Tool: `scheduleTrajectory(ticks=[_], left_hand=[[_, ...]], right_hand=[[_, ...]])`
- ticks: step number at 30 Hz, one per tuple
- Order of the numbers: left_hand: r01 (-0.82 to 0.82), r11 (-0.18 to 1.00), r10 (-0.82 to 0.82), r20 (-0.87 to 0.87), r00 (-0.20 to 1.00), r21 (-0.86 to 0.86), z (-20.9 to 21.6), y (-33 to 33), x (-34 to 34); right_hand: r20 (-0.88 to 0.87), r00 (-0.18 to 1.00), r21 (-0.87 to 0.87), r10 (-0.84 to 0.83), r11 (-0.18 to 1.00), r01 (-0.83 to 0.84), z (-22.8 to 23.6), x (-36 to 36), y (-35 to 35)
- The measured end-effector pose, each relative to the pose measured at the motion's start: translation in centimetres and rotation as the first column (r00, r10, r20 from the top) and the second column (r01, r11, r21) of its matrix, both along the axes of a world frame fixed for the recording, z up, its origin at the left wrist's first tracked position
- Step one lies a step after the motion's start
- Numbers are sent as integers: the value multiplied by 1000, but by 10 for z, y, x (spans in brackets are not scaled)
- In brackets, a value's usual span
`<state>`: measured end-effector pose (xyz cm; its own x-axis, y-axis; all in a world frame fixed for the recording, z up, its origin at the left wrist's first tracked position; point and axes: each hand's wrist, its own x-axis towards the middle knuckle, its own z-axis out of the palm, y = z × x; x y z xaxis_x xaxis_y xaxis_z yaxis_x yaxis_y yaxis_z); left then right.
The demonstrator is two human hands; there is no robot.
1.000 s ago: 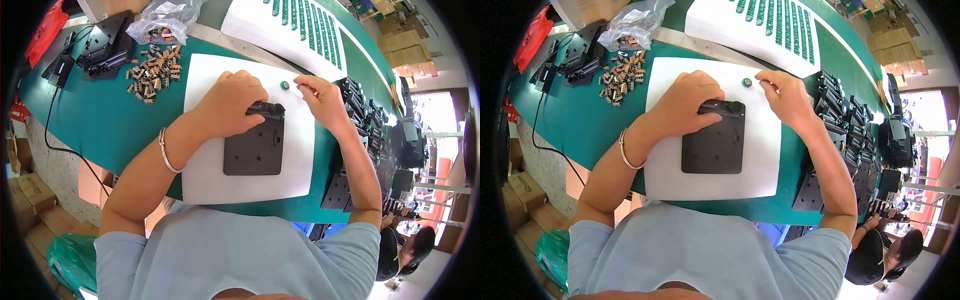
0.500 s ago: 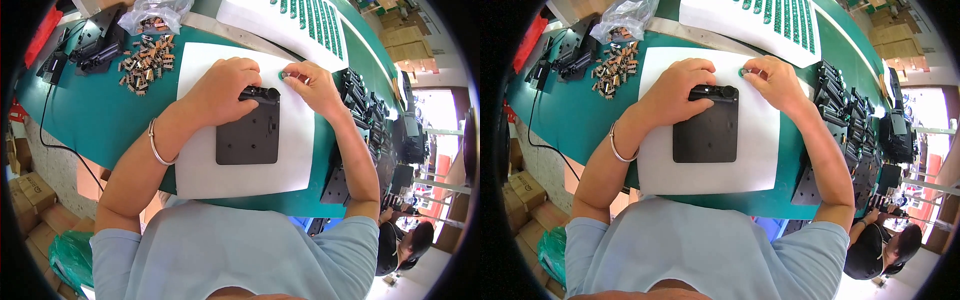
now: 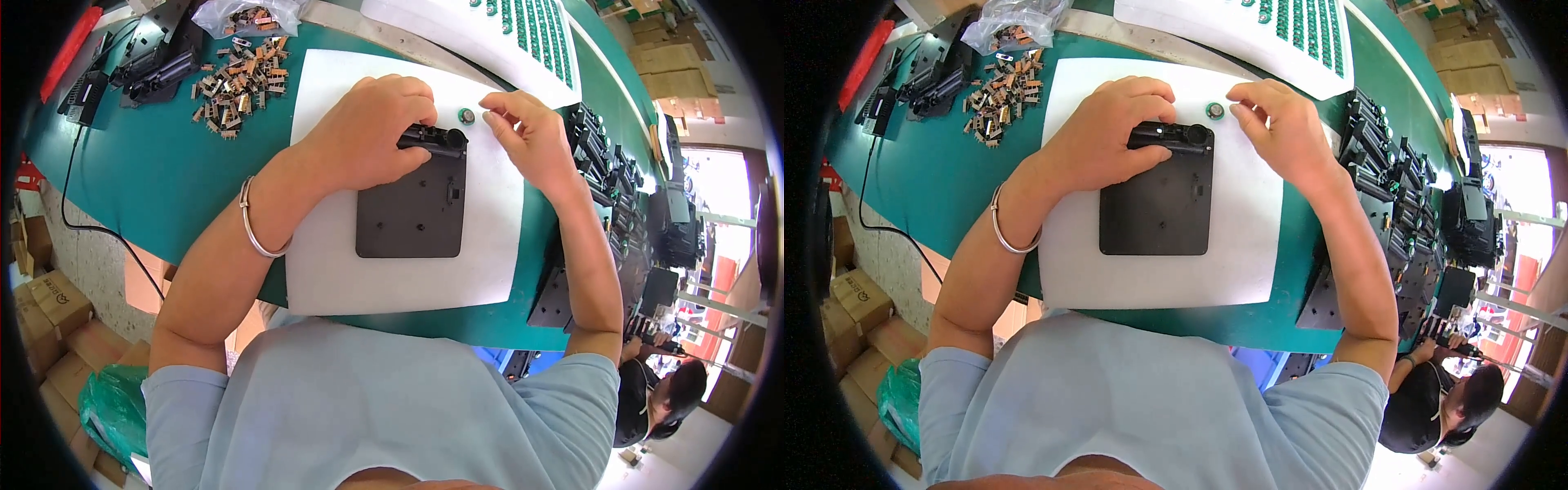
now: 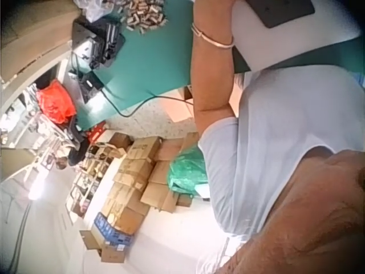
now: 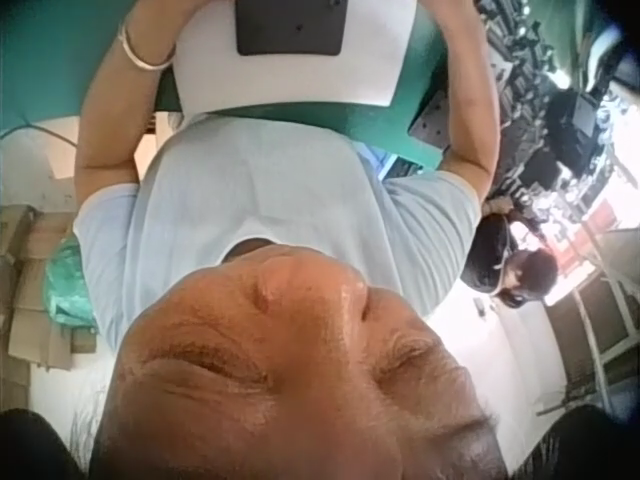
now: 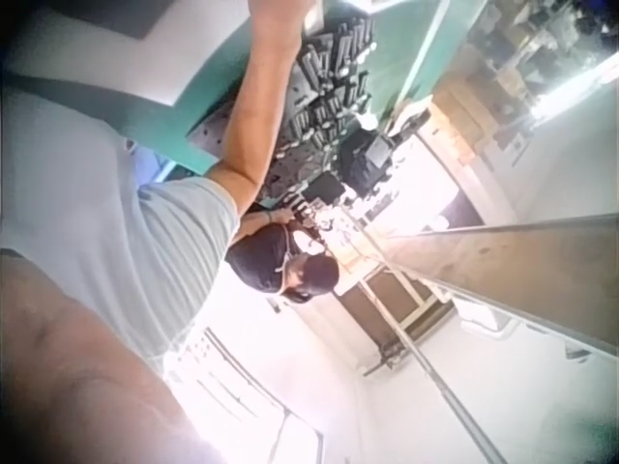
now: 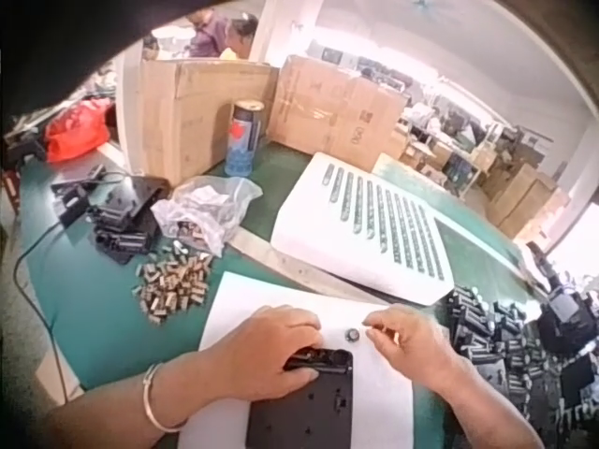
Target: The person assembles small internal components and circuit board parts into a plastic casing by hand, taking them from a tray and fitting them into the casing.
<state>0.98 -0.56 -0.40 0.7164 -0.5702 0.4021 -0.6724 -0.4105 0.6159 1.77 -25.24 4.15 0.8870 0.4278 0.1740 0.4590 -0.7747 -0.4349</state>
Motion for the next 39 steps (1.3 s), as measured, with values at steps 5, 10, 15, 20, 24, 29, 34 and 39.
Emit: scheduleTrajectory(ticks=[5, 10, 15, 20, 24, 29, 34, 39], left_hand=[[0, 1000, 0, -4, 1000, -10, -3, 0, 0], [-3, 1000, 3, -2, 1000, -22, -4, 0, 0], [-12, 1000, 12, -17, 1000, -6, -3, -1, 0], [-6, 1000, 6, -1, 1000, -24, -4, 0, 1], [2, 999, -2, 1, 1000, -40, -4, 0, 0], [-10, 999, 10, 0, 1000, -36, -5, 0, 0], [-2, 999, 2, -3, 1000, -46, -6, 0, 1], [0, 999, 1, 13, 1000, -47, -6, 0, 1]], right_hand=[[-142, 989, 17, -39, 999, 42, -3, 1, 3], [-121, 993, 5, -14, 1000, 15, -7, 0, 9], [-79, 997, -6, -24, 1000, 24, -11, 0, 12], [-23, 1000, -44, 21, 999, -22, -11, 5, 10], [-12, 1000, 27, -4, 1000, 5, -3, -2, 11], [-91, 986, 71, 138, 989, -132, 9, -18, 20], [-89, 988, 44, 129, 991, -126, 6, -20, 22], [-103, 983, 37, 152, 988, -149, 10, -18, 21]])
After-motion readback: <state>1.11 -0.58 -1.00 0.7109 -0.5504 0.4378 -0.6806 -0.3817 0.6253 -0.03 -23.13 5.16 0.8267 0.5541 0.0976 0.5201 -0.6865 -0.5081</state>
